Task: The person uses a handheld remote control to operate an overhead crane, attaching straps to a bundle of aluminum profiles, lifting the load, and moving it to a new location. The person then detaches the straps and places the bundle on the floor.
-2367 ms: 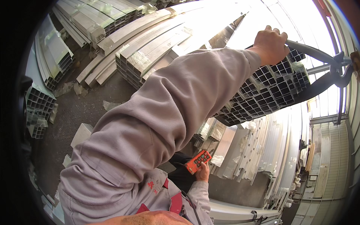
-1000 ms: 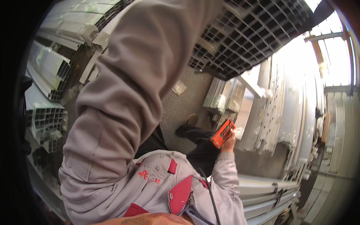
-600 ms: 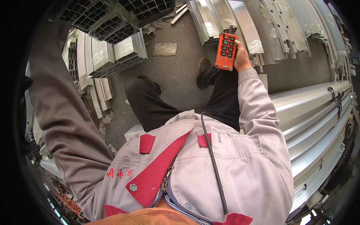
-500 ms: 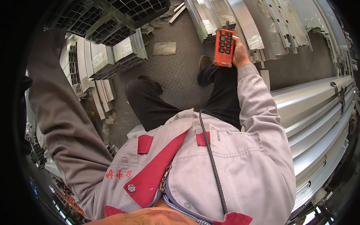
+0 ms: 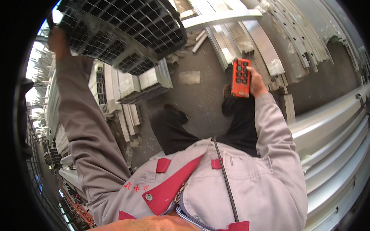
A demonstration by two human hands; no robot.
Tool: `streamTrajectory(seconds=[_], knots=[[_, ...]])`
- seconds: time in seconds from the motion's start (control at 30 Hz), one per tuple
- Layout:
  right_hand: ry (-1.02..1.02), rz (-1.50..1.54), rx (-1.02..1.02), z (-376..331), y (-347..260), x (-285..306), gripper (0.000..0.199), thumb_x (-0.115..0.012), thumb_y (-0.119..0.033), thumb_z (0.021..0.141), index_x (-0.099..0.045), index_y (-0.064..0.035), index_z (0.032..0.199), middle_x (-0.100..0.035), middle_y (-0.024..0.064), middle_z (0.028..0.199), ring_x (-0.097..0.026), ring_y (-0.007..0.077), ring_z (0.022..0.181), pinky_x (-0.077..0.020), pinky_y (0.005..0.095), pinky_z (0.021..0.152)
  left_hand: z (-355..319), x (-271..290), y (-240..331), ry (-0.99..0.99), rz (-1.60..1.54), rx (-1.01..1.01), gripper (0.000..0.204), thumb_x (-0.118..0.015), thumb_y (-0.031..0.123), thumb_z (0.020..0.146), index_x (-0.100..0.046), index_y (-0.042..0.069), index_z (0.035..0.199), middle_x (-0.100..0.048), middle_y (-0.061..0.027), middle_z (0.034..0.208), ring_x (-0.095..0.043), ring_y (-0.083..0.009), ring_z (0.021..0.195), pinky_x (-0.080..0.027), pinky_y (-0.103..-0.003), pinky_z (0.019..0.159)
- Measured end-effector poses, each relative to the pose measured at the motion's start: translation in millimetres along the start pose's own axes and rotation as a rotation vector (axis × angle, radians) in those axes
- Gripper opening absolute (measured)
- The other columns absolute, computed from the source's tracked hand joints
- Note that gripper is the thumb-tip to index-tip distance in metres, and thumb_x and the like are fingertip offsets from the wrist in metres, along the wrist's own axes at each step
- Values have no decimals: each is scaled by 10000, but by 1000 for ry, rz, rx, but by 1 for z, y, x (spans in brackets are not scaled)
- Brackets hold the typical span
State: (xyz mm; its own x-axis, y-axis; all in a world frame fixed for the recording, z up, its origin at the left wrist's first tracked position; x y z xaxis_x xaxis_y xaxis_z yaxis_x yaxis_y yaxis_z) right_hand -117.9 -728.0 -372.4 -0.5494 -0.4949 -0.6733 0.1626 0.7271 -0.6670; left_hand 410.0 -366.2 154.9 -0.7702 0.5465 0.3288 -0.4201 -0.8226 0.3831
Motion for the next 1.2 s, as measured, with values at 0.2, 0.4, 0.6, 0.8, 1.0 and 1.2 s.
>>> streamTrajectory(seconds=[0.2, 0.4, 0.6, 0.8, 1.0, 1.2], knots=[[43, -71, 62, -14, -8, -8, 328, -479, -218, 999, -598, -8, 1220, -693, 114, 1044, -711, 211, 895, -623, 397, 805, -16, 26, 17, -26, -252, 79, 474, -429, 409, 900, -773, 175, 1127, -745, -186, 1105, -664, -431, 1083, -482, -498, 978], [11, 24, 55, -12, -7, 7, 321, -466, -223, 1031, -596, -4, 1226, -691, 117, 1068, -709, 215, 923, -615, 392, 834, -16, 24, 13, -33, -289, 86, 419, -447, 359, 903, -795, 209, 1079, -767, -118, 1058, -691, -377, 1019, -497, -467, 932], [69, 103, 50, -12, -9, 14, 331, -463, -231, 1043, -599, 0, 1237, -707, 138, 1085, -721, 241, 938, -615, 415, 840, -15, 23, 11, -20, -307, 76, 438, -432, 354, 904, -795, 186, 1081, -762, -148, 1068, -684, -395, 1015, -497, -457, 933], [-28, 116, -14, -11, -4, 17, 325, -488, -167, 1013, -581, 52, 1233, -698, 163, 1093, -721, 266, 970, -605, 430, 886, 1, 3, -8, -109, -493, 221, 498, -490, 360, 910, -730, -10, 1143, -731, -253, 1063, -706, -414, 979, -550, -449, 859], [-47, 24, 55, -21, -12, 9, 418, -503, -100, 937, -534, 59, 1323, -655, 171, 1203, -688, 257, 1090, -567, 413, 1010, 59, -43, -56, -70, -401, 66, 344, -480, 294, 984, -712, 62, 1089, -721, -114, 1088, -719, -310, 950, -594, -410, 808], [-92, -26, 67, -22, -18, 6, 597, -490, -41, 848, -441, 72, 1432, -622, 166, 1248, -665, 249, 1124, -554, 403, 1032, 101, -80, -99, -39, -288, -222, 333, -501, 290, 982, -700, 64, 1123, -717, -134, 1105, -723, -316, 966, -599, -436, 816]])
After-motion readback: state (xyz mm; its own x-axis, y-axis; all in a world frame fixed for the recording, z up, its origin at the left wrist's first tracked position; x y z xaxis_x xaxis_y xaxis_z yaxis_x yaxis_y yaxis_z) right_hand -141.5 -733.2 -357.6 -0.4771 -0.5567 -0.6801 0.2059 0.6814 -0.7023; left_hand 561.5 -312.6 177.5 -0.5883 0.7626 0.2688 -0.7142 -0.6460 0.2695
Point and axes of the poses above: each hand's wrist, its own z-axis towards the middle knuckle, its own x-axis out of the back of the hand, y = z × x, the point moved 6 cm from there along z, towards the middle knuckle
